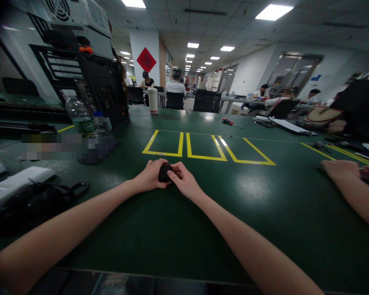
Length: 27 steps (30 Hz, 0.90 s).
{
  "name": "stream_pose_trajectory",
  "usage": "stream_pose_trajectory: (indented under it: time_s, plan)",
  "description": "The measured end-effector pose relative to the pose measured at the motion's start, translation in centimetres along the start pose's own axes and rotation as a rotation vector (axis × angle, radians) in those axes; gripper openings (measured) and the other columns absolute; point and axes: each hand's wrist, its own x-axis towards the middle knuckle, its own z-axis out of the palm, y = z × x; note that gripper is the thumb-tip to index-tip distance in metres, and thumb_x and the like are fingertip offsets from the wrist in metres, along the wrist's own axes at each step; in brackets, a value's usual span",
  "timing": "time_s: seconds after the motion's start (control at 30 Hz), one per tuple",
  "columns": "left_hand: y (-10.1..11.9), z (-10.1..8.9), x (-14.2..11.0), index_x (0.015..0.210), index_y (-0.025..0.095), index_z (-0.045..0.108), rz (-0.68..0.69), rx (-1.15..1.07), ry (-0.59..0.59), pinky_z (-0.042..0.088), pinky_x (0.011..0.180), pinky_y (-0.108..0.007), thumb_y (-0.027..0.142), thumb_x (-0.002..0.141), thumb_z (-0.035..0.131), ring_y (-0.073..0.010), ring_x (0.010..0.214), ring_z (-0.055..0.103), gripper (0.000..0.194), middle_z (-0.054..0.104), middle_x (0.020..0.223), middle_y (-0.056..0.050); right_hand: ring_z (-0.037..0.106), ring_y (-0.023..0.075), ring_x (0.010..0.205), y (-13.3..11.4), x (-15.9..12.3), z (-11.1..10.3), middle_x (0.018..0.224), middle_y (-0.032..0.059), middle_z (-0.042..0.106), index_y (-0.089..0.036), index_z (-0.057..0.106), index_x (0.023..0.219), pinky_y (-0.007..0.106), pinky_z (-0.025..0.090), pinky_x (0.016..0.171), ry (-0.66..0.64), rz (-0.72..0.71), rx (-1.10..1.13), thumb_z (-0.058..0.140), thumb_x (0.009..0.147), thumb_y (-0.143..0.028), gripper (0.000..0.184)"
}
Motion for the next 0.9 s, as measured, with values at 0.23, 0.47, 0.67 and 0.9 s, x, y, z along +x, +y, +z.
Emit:
stream_pose_trajectory:
  time_s: [0.23,0.47,0.67,0.9]
  plan:
    - [0.1,-0.2,0.0,0.106,0.016,0.039,-0.012,0.0,-0.008,0.035,0.079,-0.038,0.039,0.062,0.066,-0.0254,0.088,0.052,0.056,0.053,0.099,-0.008,0.053,0.0151,0.086,0.5,0.5,0.0,0.091,0.0015,0.054,-0.021,0.049,0.095,0.032,0.045,0.078,0.028,0.041,0.013,0.05,0.079,-0.033,0.02]
    - [0.2,-0.3,0.1,0.106,0.017,0.04,-0.035,-0.029,-0.022,0.034,0.08,-0.039,0.038,0.061,0.067,-0.0264,0.09,0.053,0.057,0.054,0.1,-0.008,0.054,0.0153,0.089,-0.2,0.3,-0.5,0.096,0.0021,0.054,-0.02,0.049,0.095,0.034,0.044,0.081,-0.062,0.093,0.107,0.054,0.076,-0.03,0.021]
    - [0.2,-0.2,0.1,0.106,0.017,0.04,-0.034,-0.021,-0.019,0.035,0.08,-0.038,0.038,0.061,0.067,-0.026,0.09,0.053,0.057,0.054,0.099,-0.007,0.054,0.0148,0.085,-0.5,0.2,-0.1,0.086,0.0002,0.055,-0.021,0.049,0.09,0.032,0.044,0.078,0.005,0.093,0.086,0.052,0.078,-0.035,0.018]
    - [0.2,-0.2,0.1,0.106,0.016,0.04,-0.033,-0.012,-0.02,0.034,0.08,-0.038,0.039,0.061,0.067,-0.0259,0.089,0.053,0.057,0.054,0.099,-0.008,0.053,0.0162,0.089,-0.2,0.5,0.1,0.09,0.0024,0.055,-0.019,0.051,0.092,0.033,0.041,0.081,0.045,0.139,0.032,0.051,0.078,-0.035,0.022]
